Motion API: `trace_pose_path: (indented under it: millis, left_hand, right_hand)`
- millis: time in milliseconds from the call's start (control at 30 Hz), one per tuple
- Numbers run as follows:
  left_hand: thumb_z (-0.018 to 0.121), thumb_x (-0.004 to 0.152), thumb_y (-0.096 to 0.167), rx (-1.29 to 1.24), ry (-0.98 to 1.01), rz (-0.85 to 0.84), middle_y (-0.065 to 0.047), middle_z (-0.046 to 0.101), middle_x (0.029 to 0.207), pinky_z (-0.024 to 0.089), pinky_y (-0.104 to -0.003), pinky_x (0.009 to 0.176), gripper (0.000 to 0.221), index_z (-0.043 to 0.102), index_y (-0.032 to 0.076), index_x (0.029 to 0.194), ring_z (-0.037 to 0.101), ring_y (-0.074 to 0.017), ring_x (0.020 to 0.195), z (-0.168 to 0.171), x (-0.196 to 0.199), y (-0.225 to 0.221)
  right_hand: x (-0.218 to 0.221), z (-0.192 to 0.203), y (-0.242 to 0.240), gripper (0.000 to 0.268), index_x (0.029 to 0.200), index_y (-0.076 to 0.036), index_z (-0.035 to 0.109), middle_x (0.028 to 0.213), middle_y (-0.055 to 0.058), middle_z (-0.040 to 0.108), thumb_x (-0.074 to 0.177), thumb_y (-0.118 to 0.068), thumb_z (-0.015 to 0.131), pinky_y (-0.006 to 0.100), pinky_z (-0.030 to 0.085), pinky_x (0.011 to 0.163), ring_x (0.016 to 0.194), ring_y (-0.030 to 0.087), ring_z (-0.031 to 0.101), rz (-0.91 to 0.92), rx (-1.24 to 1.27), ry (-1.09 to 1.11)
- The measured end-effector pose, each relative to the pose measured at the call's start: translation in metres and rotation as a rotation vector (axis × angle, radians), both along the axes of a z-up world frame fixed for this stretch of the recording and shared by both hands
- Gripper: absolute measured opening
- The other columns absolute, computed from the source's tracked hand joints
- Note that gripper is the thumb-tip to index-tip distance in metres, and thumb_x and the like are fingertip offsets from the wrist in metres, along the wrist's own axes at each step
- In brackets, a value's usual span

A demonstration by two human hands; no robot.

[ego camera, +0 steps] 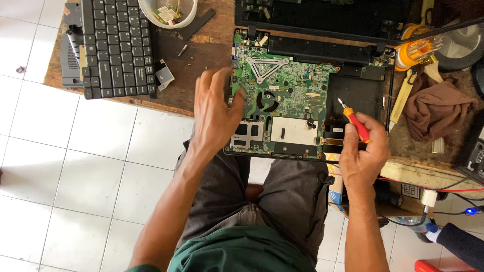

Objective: The person uses a screwdriver to remove screws from a disassembled laptop motherboard. They carefully unscrew multiple fasteners around the board and set them aside on the workbench.

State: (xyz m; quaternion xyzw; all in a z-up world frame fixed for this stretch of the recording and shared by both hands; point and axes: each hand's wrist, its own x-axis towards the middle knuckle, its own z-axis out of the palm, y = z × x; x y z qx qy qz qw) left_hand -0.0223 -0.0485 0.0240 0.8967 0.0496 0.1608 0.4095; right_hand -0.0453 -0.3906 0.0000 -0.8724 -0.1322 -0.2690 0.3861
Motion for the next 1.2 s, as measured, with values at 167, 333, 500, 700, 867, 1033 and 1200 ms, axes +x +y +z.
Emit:
trace_pose_path:
  millis: [167, 333, 500, 700, 867, 1033, 1200]
  left_hand:
    - [0.076, 0.104, 0.019, 0.108, -0.144, -0.073, -0.019, 0.060, 0.139, 0.049, -0.054, 0.096, 0.045, 0.063, 0.009, 0.146, 0.058, -0.0400, 0.125, -0.025, 0.048, 0.012]
    - [0.073, 0.112, 0.037, 0.100, -0.099, -0.140, -0.014, 0.055, 0.156, 0.042, -0.063, 0.099, 0.051, 0.056, 0.017, 0.156, 0.052, -0.0410, 0.135, -0.048, 0.068, 0.022]
    - [0.056, 0.118, 0.050, 0.143, -0.057, -0.158, -0.017, 0.050, 0.170, 0.043, -0.059, 0.108, 0.069, 0.034, 0.011, 0.170, 0.051, -0.0390, 0.144, -0.047, 0.066, 0.023]
    - [0.063, 0.120, 0.061, 0.132, -0.132, -0.193, -0.013, 0.039, 0.175, 0.027, -0.078, 0.135, 0.087, 0.008, 0.025, 0.177, 0.031, -0.0400, 0.168, -0.078, 0.067, 0.024]
    - [0.063, 0.122, 0.060, 0.135, -0.156, -0.216, -0.008, 0.036, 0.180, 0.024, -0.079, 0.138, 0.089, 0.002, 0.027, 0.178, 0.027, -0.0367, 0.172, -0.085, 0.070, 0.026]
    - [0.064, 0.122, 0.061, 0.155, -0.158, -0.227, -0.008, 0.032, 0.182, 0.026, -0.079, 0.137, 0.091, 0.002, 0.025, 0.179, 0.027, -0.0353, 0.174, -0.088, 0.071, 0.026]
    - [0.062, 0.121, 0.062, 0.140, -0.128, -0.223, -0.003, 0.022, 0.185, 0.028, -0.076, 0.140, 0.080, 0.017, 0.027, 0.177, 0.028, -0.0367, 0.173, -0.082, 0.070, 0.026]
  right_hand:
    - [0.003, 0.039, 0.024, 0.016, 0.131, 0.013, 0.063, 0.134, 0.037, 0.071, 0.122, 0.001, 0.062, 0.050, 0.056, 0.114, 0.129, 0.047, 0.071, 0.047, 0.103, 0.062]
    - [0.012, 0.081, 0.048, 0.021, 0.137, 0.014, 0.056, 0.122, 0.029, 0.072, 0.122, 0.000, 0.058, 0.051, 0.057, 0.116, 0.116, 0.038, 0.072, 0.089, 0.076, 0.107]
    - [0.033, 0.135, 0.080, 0.014, 0.132, 0.022, 0.049, 0.132, 0.042, 0.058, 0.121, 0.014, 0.053, 0.057, 0.053, 0.117, 0.106, 0.045, 0.065, 0.189, -0.071, -0.199]
    - [0.067, 0.173, 0.096, 0.059, 0.190, 0.003, 0.039, 0.119, 0.028, 0.072, 0.141, 0.014, 0.070, 0.052, 0.061, 0.110, 0.104, 0.040, 0.064, 0.057, -0.372, -0.124]
    - [0.097, 0.164, 0.095, 0.066, 0.191, -0.002, 0.033, 0.109, 0.023, 0.058, 0.140, 0.008, 0.073, 0.054, 0.049, 0.090, 0.088, 0.043, 0.049, 0.004, -0.564, -0.092]
    - [0.112, 0.178, 0.106, 0.046, 0.170, 0.017, 0.058, 0.089, 0.025, 0.049, 0.127, 0.012, 0.071, 0.057, 0.039, 0.072, 0.076, 0.050, 0.049, 0.035, -0.632, -0.176]
    - [0.098, 0.175, 0.114, 0.067, 0.180, 0.003, 0.035, 0.171, 0.040, 0.075, 0.129, 0.007, 0.078, 0.055, 0.059, 0.099, 0.105, 0.058, 0.073, 0.042, -0.552, -0.167]
